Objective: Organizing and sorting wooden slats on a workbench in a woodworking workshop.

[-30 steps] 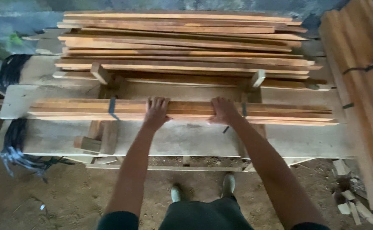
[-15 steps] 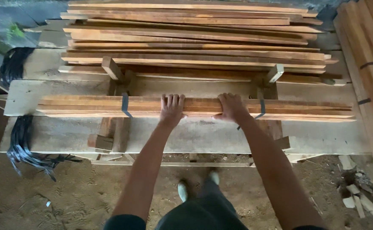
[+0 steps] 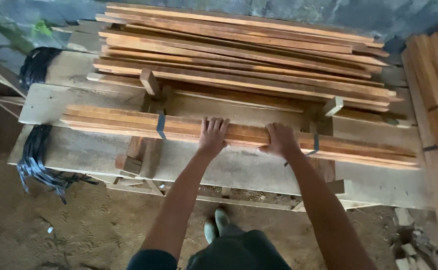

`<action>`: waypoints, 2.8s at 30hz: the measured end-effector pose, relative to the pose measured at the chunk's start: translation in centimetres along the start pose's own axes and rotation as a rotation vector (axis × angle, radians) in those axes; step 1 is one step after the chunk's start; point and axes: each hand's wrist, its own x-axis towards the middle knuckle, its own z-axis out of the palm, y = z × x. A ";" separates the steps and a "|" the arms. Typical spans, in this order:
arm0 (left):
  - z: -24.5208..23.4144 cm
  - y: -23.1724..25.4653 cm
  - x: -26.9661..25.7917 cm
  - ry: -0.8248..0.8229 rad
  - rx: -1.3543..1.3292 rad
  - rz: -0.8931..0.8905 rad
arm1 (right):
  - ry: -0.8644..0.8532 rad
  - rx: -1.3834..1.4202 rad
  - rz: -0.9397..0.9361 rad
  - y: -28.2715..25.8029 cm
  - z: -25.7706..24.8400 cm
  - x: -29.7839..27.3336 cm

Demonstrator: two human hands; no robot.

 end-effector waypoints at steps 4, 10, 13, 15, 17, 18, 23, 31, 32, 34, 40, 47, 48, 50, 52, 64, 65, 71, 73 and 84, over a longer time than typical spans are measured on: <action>0.4 -0.4 0.2 0.006 -0.010 0.011 | -0.011 -0.010 -0.013 0.0 -0.1 0.1; -0.3 -1.1 -0.3 -0.044 -0.006 0.076 | -0.030 0.002 0.019 -0.9 -0.3 -0.5; -0.5 -3.5 0.6 -0.072 0.014 0.196 | -0.050 -0.045 0.026 -1.9 -0.5 0.7; -0.6 -5.3 1.1 -0.120 -0.019 0.239 | -0.054 -0.022 0.000 -3.4 -0.3 2.0; 1.8 -8.3 0.8 -0.101 -0.069 0.236 | -0.063 -0.020 0.007 -6.0 -1.4 2.8; 3.0 -10.0 0.5 -0.087 -0.117 0.231 | -0.073 -0.013 0.012 -7.6 -1.9 3.2; -1.3 -20.0 -3.4 -0.005 -0.020 0.167 | -0.057 0.023 0.006 -14.8 -2.9 7.4; 1.3 -38.9 -9.5 0.069 -0.022 0.060 | 0.000 0.072 0.009 -28.2 -5.8 13.3; 0.4 -40.5 -10.4 0.061 0.031 0.022 | 0.028 0.057 -0.001 -29.4 -5.8 13.8; 0.4 -43.0 -11.7 0.052 0.082 -0.011 | 0.054 0.043 -0.007 -30.9 -6.0 14.4; -0.6 -44.5 -12.1 -0.135 0.069 -0.037 | -0.029 0.132 0.037 -31.6 -7.5 14.5; -1.1 -44.9 -12.0 -0.019 0.103 0.093 | -0.057 0.074 0.120 -32.6 -8.9 14.0; -1.3 -45.0 -12.1 -0.043 0.105 0.098 | -0.052 0.077 0.119 -32.9 -9.1 13.9; -1.1 -45.2 -11.9 -0.078 0.125 0.090 | -0.046 0.074 0.127 -32.8 -8.7 14.2; -0.9 -45.2 -11.8 -0.112 0.139 0.085 | -0.044 0.066 0.138 -32.6 -8.2 14.0; -1.5 -44.6 -12.4 -0.052 0.148 0.093 | 0.125 0.063 0.042 -31.9 -7.2 14.2; -1.6 -44.5 -12.5 -0.055 0.093 0.074 | 0.094 0.063 0.054 -31.9 -7.1 14.3; -3.5 -44.0 -13.1 -0.050 0.030 0.033 | 0.054 0.021 0.064 -32.0 -7.1 14.4; -4.2 -44.1 -13.2 -0.067 -0.006 -0.002 | 0.047 0.021 0.071 -32.0 -7.3 14.3; -2.4 -52.1 -14.2 -0.122 -0.066 0.116 | -0.083 -0.008 0.101 -32.5 -8.3 14.8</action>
